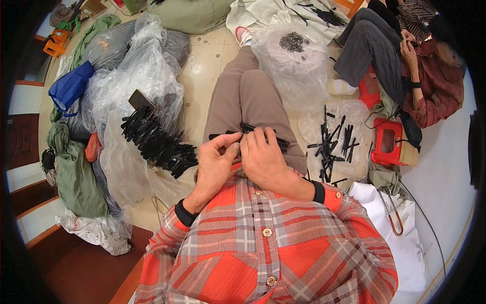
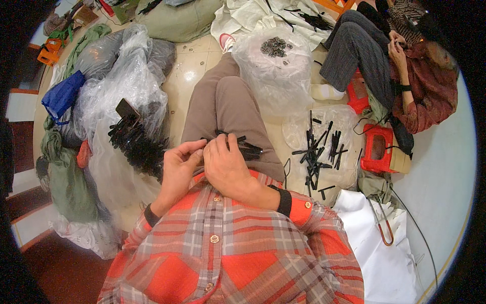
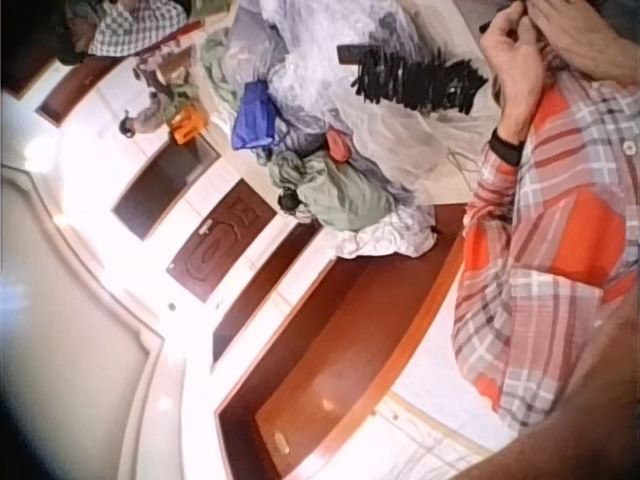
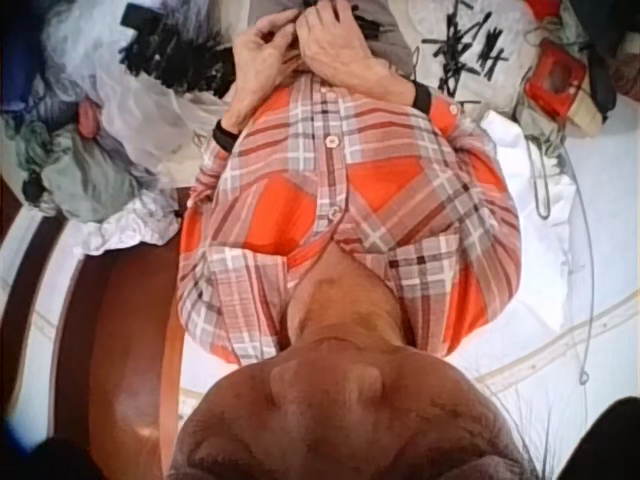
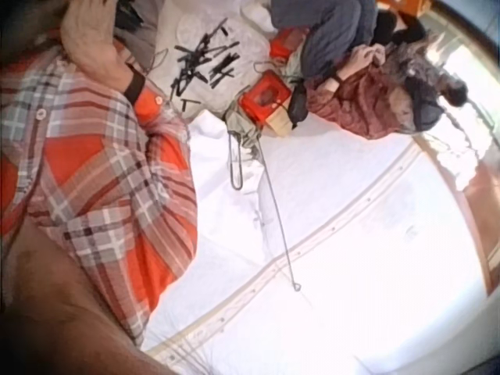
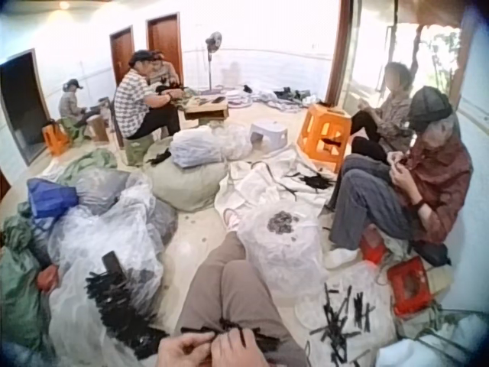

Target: Assembling small black plastic components by hand.

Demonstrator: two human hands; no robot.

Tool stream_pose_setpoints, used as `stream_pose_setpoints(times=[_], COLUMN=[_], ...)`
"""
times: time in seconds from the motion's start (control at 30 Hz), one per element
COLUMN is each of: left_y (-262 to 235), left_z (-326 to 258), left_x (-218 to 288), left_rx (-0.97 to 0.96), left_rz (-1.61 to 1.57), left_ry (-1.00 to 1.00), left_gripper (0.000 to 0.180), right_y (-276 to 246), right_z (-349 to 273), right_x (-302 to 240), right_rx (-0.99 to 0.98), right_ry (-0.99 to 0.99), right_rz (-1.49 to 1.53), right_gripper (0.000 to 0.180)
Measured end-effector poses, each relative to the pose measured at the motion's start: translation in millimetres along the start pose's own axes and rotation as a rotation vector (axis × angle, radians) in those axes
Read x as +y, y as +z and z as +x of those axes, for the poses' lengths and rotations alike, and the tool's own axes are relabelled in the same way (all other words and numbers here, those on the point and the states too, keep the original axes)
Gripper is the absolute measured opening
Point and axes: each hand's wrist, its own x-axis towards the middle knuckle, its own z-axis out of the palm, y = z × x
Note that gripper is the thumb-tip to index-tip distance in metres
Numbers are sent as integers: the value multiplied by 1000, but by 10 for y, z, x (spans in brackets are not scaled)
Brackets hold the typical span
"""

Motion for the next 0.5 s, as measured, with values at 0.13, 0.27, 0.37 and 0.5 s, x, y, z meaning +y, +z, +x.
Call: stream_pose_setpoints(times=[0.13,0.27,0.37,0.5], left_y=[-132,-313,-350,-321], left_z=[91,145,152,125], left_x=[-68,-76,-19,43], left_rx=[-8,-238,-342,-338], left_rz=[-211,-586,-629,-569], left_ry=[-57,-53,-78,-35], left_gripper=[22,21,21,21], right_y=[-8,-52,-134,-156], right_z=[-16,89,174,172], right_x=[63,266,294,261], right_rx=[47,217,91,-85], right_ry=[149,284,280,483], right_rz=[511,887,1159,1489], right_gripper=[35,31,27,20])
